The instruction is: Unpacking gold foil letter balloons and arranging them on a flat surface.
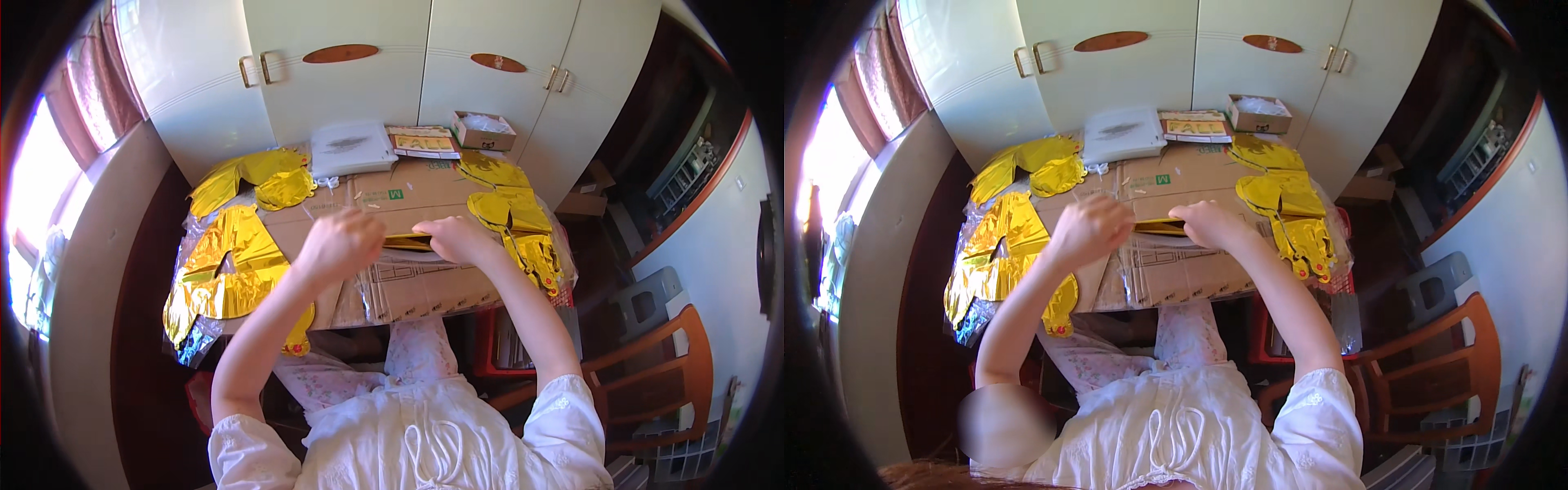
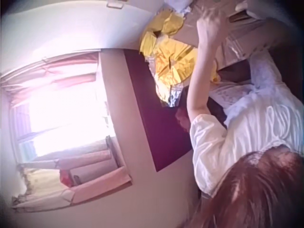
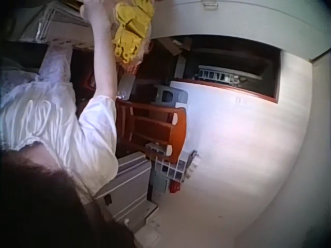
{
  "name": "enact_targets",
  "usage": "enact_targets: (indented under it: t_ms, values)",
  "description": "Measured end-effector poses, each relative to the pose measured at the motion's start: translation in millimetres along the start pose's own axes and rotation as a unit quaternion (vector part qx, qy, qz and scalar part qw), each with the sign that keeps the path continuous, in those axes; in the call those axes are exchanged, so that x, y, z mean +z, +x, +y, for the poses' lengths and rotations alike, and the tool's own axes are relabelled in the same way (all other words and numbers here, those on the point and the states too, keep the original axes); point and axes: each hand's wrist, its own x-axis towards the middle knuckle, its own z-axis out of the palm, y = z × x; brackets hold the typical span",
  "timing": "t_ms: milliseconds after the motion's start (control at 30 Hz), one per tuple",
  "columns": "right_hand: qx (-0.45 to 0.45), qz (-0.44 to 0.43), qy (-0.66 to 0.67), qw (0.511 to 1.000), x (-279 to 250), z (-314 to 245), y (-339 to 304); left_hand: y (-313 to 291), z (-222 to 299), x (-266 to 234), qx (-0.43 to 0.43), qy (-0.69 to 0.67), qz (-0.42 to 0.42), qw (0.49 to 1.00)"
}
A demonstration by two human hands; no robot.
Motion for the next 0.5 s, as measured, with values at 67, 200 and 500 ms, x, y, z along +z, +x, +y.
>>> enact_targets:
  t_ms: [67,200,500]
  values:
    - [0.0,0.017,0.008,1.0,12.5,8.8,0.0,-13.7,24.0,9.7,0.053,0.032,-0.012,0.998]
    - [0.003,0.069,0.029,0.997,20.8,6.3,-0.8,-33.4,60.8,16.7,0.024,0.066,0.04,0.997]
    - [-0.049,0.335,-0.056,0.939,44.4,-20.2,-15.1,-58.3,99.3,91.5,-0.429,-0.708,0.181,0.531]
